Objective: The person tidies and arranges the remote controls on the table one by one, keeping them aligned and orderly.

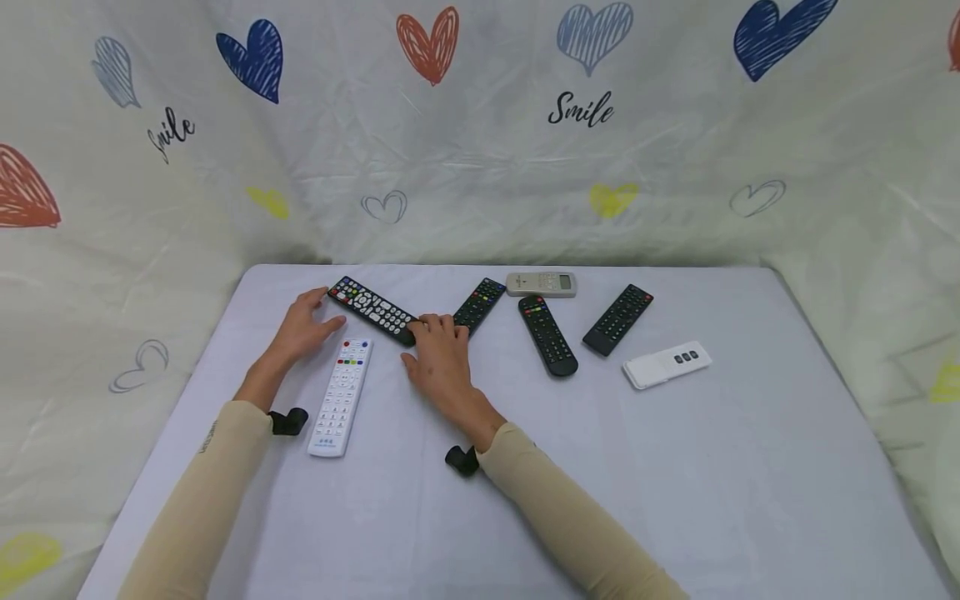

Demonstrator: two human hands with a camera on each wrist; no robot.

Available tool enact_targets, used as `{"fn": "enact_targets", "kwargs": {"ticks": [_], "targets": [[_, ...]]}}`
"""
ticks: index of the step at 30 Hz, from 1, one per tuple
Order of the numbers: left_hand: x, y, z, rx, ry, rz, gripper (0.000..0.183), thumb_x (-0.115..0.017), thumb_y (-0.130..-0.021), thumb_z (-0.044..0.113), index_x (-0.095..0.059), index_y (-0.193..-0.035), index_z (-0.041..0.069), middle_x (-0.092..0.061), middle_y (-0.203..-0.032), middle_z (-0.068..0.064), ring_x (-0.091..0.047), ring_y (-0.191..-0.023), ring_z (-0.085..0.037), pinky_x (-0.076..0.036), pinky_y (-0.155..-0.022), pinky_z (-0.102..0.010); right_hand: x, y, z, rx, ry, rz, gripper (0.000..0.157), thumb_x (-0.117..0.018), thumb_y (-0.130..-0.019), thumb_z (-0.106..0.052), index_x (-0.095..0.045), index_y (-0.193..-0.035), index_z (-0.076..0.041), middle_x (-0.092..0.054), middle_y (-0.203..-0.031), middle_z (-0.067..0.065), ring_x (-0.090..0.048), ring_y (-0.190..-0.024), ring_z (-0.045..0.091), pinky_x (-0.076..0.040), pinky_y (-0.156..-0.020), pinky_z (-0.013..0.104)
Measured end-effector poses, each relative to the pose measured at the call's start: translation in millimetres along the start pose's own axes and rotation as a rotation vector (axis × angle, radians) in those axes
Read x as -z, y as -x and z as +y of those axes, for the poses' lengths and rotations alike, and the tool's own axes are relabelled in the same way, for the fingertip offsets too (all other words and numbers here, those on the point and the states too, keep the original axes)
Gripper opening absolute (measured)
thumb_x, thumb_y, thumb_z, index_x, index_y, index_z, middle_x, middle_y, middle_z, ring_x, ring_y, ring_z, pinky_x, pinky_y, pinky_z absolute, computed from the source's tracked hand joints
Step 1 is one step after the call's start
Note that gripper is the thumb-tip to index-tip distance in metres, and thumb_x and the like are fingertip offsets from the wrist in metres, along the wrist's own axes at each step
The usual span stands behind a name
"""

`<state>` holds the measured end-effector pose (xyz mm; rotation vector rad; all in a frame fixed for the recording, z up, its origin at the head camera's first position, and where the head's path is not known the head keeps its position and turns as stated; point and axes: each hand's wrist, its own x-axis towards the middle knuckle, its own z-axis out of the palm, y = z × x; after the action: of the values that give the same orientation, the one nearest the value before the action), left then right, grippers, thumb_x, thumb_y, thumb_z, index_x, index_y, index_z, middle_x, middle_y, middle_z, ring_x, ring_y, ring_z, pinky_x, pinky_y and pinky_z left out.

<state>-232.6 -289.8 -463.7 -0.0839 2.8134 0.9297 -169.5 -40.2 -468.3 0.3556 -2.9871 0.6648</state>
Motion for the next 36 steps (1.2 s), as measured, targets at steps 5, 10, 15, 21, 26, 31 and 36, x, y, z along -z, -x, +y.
{"fn": "enact_targets", "kwargs": {"ticks": [5, 10, 15, 21, 26, 31, 36], "targets": [[0.1, -1.0, -2.6, 0.009, 0.001, -0.006, 0.078, -0.061, -0.103, 0.026, -0.021, -0.164, 0.000, -0.032, -0.165, -0.031, -0.027, -0.155, -0.049, -0.022, -0.127, -0.062, -0.8, -1.9, 0.0, -0.026, 0.001, -0.012, 0.046, -0.078, -0.095, -0.032, -0.066, -0.138, -0.020, -0.062, -0.144, 0.003, -0.051, -0.132, 0.023, -0.039, -0.107, 0.044], [1.8, 1.8, -4.4, 0.020, 0.003, 0.003, 0.075, -0.061, -0.103, 0.026, -0.024, -0.164, 0.002, -0.035, -0.163, -0.031, -0.026, -0.155, -0.050, -0.022, -0.127, -0.063, -1.2, -2.6, 0.4, -0.038, -0.009, -0.032, 0.043, -0.077, -0.096, -0.029, -0.066, -0.136, -0.023, -0.065, -0.141, 0.001, -0.052, -0.129, 0.022, -0.038, -0.107, 0.044], [3.2, 4.4, -4.5, 0.012, 0.017, 0.022, 0.069, -0.061, -0.103, 0.025, -0.032, -0.161, 0.002, -0.043, -0.158, -0.030, -0.034, -0.151, -0.049, -0.024, -0.126, -0.062, 0.1, -1.5, 2.6, -0.035, -0.036, -0.015, 0.037, -0.078, -0.095, -0.024, -0.068, -0.131, -0.022, -0.068, -0.133, 0.002, -0.054, -0.122, 0.023, -0.038, -0.103, 0.044], [4.6, 4.8, -2.1, -0.003, 0.043, 0.042, 0.063, -0.061, -0.103, 0.022, -0.038, -0.158, 0.001, -0.049, -0.154, -0.030, -0.044, -0.144, -0.047, -0.031, -0.122, -0.061, 1.7, -2.1, 4.9, -0.036, -0.066, 0.011, 0.031, -0.079, -0.094, -0.022, -0.070, -0.124, -0.022, -0.070, -0.125, 0.001, -0.054, -0.116, 0.022, -0.037, -0.101, 0.043], [3.4, 5.3, -3.2, -0.003, 0.051, 0.055, 0.060, -0.061, -0.103, 0.021, -0.040, -0.156, 0.000, -0.051, -0.151, -0.030, -0.046, -0.143, -0.046, -0.033, -0.122, -0.060, 1.9, -1.3, 5.6, -0.025, -0.062, 0.008, 0.033, -0.081, -0.092, -0.024, -0.071, -0.123, -0.022, -0.072, -0.123, 0.001, -0.055, -0.113, 0.022, -0.037, -0.100, 0.044], [1.5, 6.2, -4.8, 0.013, 0.059, 0.060, 0.059, -0.061, -0.104, 0.021, -0.042, -0.156, 0.000, -0.052, -0.151, -0.030, -0.046, -0.142, -0.046, -0.033, -0.121, -0.060, 3.4, 0.3, 5.9, -0.012, -0.064, 0.005, 0.035, -0.082, -0.091, -0.026, -0.071, -0.123, -0.022, -0.073, -0.122, 0.002, -0.056, -0.112, 0.022, -0.037, -0.099, 0.044], [0.5, 5.6, -5.5, 0.000, 0.076, 0.077, 0.058, -0.062, -0.104, 0.021, -0.044, -0.155, 0.000, -0.053, -0.150, -0.029, -0.048, -0.141, -0.045, -0.036, -0.119, -0.060, 7.0, 0.2, 7.2, -0.017, -0.084, 0.008, 0.035, -0.083, -0.090, -0.025, -0.072, -0.122, -0.021, -0.072, -0.122, 0.002, -0.054, -0.113, 0.021, -0.036, -0.099, 0.044]]}}
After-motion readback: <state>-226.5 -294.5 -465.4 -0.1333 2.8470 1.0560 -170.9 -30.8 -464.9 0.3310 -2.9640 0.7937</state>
